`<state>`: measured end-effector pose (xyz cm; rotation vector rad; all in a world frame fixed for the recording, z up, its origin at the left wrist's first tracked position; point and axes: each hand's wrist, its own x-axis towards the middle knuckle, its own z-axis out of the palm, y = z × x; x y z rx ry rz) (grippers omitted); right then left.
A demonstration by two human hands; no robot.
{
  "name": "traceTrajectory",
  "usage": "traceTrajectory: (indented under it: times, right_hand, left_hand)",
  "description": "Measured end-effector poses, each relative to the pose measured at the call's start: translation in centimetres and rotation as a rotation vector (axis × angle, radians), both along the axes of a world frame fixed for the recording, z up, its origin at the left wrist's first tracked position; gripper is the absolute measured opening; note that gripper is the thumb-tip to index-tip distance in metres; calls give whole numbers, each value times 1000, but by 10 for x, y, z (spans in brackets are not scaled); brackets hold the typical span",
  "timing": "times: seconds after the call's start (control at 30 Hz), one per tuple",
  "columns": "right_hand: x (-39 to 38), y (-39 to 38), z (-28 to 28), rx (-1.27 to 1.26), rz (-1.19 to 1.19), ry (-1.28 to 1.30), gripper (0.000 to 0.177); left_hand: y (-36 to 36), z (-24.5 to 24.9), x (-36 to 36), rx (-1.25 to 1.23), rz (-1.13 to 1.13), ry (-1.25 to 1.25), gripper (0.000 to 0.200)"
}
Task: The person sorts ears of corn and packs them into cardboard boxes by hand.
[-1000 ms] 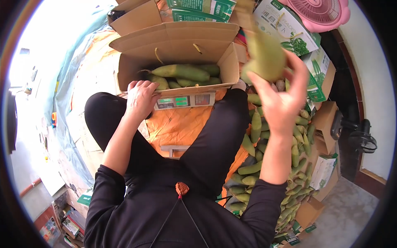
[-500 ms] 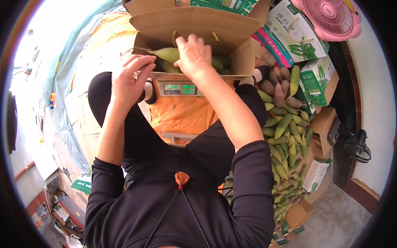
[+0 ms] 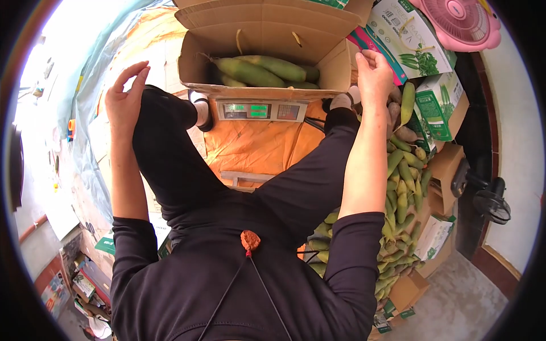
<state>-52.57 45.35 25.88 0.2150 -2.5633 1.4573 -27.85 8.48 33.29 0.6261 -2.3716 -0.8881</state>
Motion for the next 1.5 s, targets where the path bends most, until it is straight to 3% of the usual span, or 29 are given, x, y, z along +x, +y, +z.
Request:
traceTrajectory:
  times: [0.27, 0.57, 0.67, 0.73, 0.8, 0.87, 0.97, 1.1, 1.2, 1.27, 1.3, 1.5]
  right_hand:
    - [2, 5, -10, 66, -44, -72, 27]
    - [-8, 6, -27, 108, -57, -19, 39]
    - [-5, -1, -24, 227, -74, -22, 47]
    - [-3, -5, -22, 372, -68, -89, 52]
    - [-3, -10, -19, 420, -16, -113, 49]
    - [-3, -14, -15, 529, 79, -173, 45]
    - [-5, -29, 4, 741, 57, -238, 42]
    - [-30, -22, -7, 853, 180, -235, 42]
    - [-33, -22, -11, 814, 170, -86, 39]
    - [-37, -26, -4, 832, 202, -201, 36]
    - [-33, -33, 5, 819, 205, -203, 35]
    - [-40, -78, 43, 830, 253, -146, 34]
  left_hand:
    - [-5, -4, -10, 50, 1, -29, 20]
    - [-37, -18, -54, 65, -242, -146, 29]
    - [-52, -24, -76, 105, -282, -317, 32]
    - [-64, -30, -92, 78, -329, -567, 36]
    - [-64, -43, -100, -104, -282, -744, 47]
    - [-66, -47, -114, -170, -452, -1065, 52]
    - [-61, -48, -127, -77, -519, -1189, 49]
    - [-64, -68, -134, 8, -566, -1201, 37]
    - [-82, -98, -142, -323, -852, -1114, 33]
    - [-92, -109, -140, -412, -880, -1045, 35]
    - [-82, -85, -134, -145, -697, -1029, 33]
    - [-111, -86, -118, 259, -240, -887, 30]
